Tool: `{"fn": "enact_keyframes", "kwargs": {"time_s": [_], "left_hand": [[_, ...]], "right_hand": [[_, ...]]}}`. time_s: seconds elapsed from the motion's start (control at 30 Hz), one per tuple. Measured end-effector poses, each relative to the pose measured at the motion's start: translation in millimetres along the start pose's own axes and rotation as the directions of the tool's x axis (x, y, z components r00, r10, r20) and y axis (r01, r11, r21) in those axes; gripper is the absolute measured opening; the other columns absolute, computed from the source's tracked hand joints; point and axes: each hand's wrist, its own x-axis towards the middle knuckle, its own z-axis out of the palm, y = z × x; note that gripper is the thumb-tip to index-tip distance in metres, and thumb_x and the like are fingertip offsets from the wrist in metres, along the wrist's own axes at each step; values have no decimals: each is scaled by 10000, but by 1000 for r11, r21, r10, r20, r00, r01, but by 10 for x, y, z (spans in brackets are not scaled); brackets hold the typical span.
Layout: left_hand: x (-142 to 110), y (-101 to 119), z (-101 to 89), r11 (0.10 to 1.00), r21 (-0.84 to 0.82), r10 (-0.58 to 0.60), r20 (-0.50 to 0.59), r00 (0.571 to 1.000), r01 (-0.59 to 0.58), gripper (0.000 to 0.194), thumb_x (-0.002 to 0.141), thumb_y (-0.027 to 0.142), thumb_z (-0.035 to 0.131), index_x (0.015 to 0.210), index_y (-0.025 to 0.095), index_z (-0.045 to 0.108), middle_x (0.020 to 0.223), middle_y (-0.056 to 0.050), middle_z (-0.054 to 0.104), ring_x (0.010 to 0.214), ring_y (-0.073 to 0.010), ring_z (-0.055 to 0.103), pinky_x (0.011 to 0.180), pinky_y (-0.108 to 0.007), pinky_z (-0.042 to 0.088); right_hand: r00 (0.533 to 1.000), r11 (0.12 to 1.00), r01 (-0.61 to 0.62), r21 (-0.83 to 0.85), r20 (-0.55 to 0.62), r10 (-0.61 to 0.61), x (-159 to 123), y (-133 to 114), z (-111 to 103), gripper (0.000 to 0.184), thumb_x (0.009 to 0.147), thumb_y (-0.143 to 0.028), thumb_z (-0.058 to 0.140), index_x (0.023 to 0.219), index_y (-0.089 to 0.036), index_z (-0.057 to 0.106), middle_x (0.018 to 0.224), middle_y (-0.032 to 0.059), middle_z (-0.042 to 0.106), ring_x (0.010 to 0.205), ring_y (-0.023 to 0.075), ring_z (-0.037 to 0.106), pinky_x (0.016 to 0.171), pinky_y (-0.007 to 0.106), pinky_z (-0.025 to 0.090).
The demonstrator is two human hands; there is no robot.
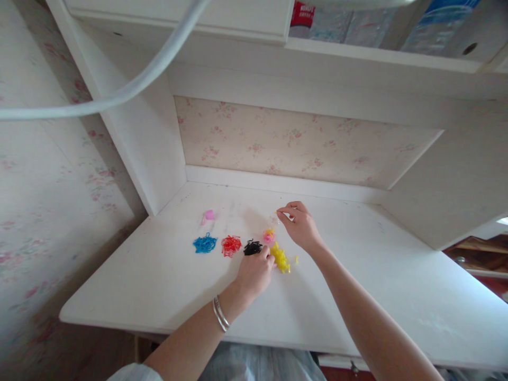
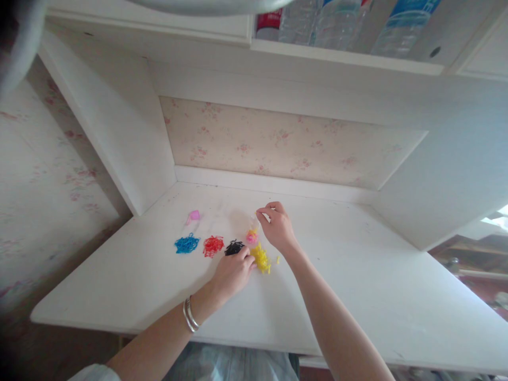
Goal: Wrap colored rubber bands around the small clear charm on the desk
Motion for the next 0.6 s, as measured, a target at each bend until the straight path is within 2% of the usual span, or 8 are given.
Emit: {"fn": "enact_keyframes", "kwargs": {"time_s": [0.1, 0.2, 0.37, 0.47, 0.6], "left_hand": [[1, -1, -7, 1000, 4, -7, 6, 1000, 7, 262, 930, 279, 379, 922, 184, 623, 977, -65, 572, 672, -153, 610, 547, -275, 432], [0, -5, -19, 1000, 13, -23, 9, 1000, 23, 295, 936, 248, 340, 909, 179, 625, 968, -71, 569, 659, -150, 608, 550, -276, 439], [8, -11, -13, 999, 33, -40, 21, 999, 40, 285, 928, 218, 338, 895, 170, 617, 967, -81, 565, 650, -148, 608, 546, -273, 445], [15, -16, 2, 998, 49, -44, 34, 998, 42, 273, 923, 202, 340, 918, 172, 611, 993, -83, 561, 647, -150, 607, 537, -276, 452], [15, -7, -19, 997, 52, -65, 41, 997, 63, 289, 934, 211, 315, 991, 191, 597, 1048, -83, 551, 675, -158, 607, 553, -287, 469]], "right_hand": [[1000, 1000, 9, -13, 11, -9, 10, 10, 28, 243, 846, -390, 524, 892, -261, 725, 983, 27, 562, 793, 123, 572, 720, 267, 459], [1000, 1000, 6, -18, 15, -6, 15, -8, 19, 277, 861, -400, 497, 921, -254, 724, 994, 32, 569, 736, 111, 563, 699, 267, 458], [997, 997, -68, 34, -43, 69, -56, 20, -46, 331, 863, -451, 477, 930, -230, 714, 986, 47, 593, 666, 107, 538, 635, 261, 449], [988, 989, -133, 58, -72, 137, -205, 173, -55, 349, 858, -470, 475, 886, -213, 710, 957, 47, 606, 683, 115, 539, 639, 257, 447], [975, 975, -218, 36, -43, 219, -567, 527, -22, 365, 855, -488, 465, 876, -212, 704, 948, 43, 613, 687, 122, 543, 664, 268, 446]]}}
